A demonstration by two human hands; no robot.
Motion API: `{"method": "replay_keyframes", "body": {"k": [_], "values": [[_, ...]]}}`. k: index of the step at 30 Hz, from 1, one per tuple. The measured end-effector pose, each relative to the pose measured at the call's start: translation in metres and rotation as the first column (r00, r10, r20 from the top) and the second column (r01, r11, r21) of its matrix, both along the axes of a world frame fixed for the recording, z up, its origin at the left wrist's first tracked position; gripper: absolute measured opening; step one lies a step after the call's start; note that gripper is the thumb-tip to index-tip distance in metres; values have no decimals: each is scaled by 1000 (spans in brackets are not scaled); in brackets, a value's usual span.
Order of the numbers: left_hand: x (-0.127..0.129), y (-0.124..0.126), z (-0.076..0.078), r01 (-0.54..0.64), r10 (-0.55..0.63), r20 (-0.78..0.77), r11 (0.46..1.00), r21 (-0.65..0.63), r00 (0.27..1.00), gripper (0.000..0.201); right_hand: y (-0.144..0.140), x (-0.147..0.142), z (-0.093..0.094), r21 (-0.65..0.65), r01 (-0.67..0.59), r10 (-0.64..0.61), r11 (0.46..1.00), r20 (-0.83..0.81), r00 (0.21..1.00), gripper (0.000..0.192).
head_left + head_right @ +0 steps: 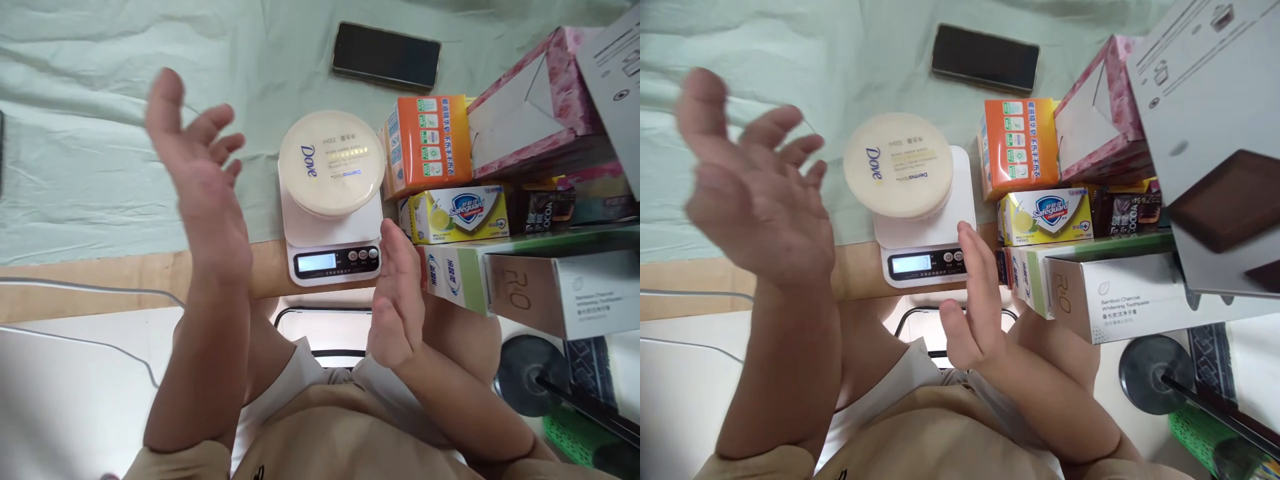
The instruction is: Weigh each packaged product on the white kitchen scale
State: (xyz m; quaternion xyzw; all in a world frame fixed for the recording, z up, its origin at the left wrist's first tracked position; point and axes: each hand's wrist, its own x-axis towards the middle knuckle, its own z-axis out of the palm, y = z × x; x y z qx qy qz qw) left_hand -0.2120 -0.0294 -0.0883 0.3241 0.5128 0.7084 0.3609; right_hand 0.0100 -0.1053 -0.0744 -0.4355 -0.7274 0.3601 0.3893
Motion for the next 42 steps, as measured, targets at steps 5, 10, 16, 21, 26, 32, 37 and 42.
{"method": "replay_keyframes", "body": {"k": [5,10,16,21,26,32,37,42], "values": [[-11,-7,-1,-7,14,-83,996,87,996,98,0,2,-7,86,21,-20,996,-13,1000,66],[1,-11,3,5,0,-143,999,34,990,77,-1,1,-8,99,22,-21,995,-8,1000,65],[3,-8,0,-226,291,-325,948,224,900,46,1,1,-8,137,36,-38,990,13,999,63],[4,-10,2,-268,288,-260,957,108,922,19,1,1,-10,121,56,-58,991,15,998,62],[6,-11,3,-214,236,-268,971,106,934,24,1,0,-13,112,54,-55,992,9,998,63],[3,-9,2,-272,283,-266,959,76,922,16,3,0,-14,158,31,-36,987,31,999,64],[-4,-3,-18,15,68,-395,979,205,916,55,5,-1,-13,187,15,-23,982,38,999,65],[7,0,-27,278,-176,-519,952,126,837,78,5,0,-9,228,-1,-17,974,76,997,66]]}}
